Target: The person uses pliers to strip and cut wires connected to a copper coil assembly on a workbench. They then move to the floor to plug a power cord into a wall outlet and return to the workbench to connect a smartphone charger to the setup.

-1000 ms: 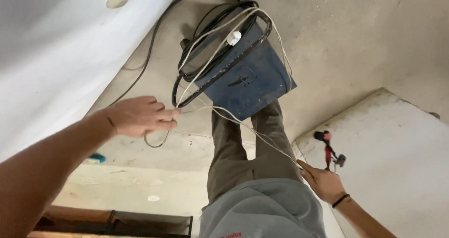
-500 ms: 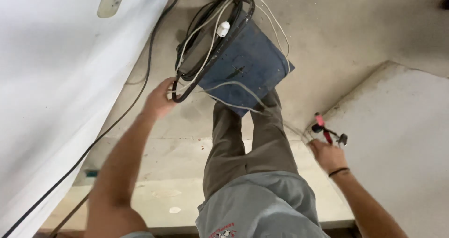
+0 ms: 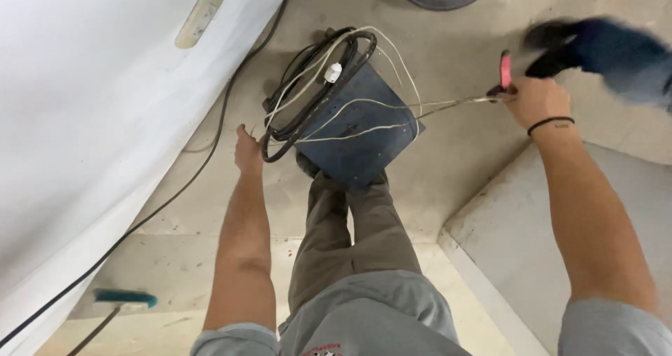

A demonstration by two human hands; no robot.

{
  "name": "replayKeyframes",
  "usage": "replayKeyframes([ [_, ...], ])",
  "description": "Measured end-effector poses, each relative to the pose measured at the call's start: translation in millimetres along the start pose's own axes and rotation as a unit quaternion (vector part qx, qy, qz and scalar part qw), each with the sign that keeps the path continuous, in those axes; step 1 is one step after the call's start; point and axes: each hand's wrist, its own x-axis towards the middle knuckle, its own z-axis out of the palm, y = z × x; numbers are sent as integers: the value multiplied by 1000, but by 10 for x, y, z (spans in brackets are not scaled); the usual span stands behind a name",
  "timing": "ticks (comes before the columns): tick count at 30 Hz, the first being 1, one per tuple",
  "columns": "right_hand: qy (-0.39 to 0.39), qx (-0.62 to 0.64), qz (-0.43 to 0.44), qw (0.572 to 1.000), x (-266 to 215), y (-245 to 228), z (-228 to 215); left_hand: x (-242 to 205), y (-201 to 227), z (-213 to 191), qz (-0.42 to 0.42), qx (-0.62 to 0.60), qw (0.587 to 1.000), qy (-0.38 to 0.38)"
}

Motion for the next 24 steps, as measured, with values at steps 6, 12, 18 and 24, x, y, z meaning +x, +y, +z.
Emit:
replayKeyframes([
  [6,286,-179,-194,921,1082,-156,-529,-196,-481,85,200,117,973,-21],
  [12,444,-254,-304,804,2001,-1021,-1460,-639,-816,355,355,10,928,111],
  [18,435,-232,-415,765,1697,-2164,-1772,-966,-712,447,176,-133,975,-2],
  [24,446,-180,-650,589,998,-3059,-1574,-264,-909,725,146,-172,971,72],
])
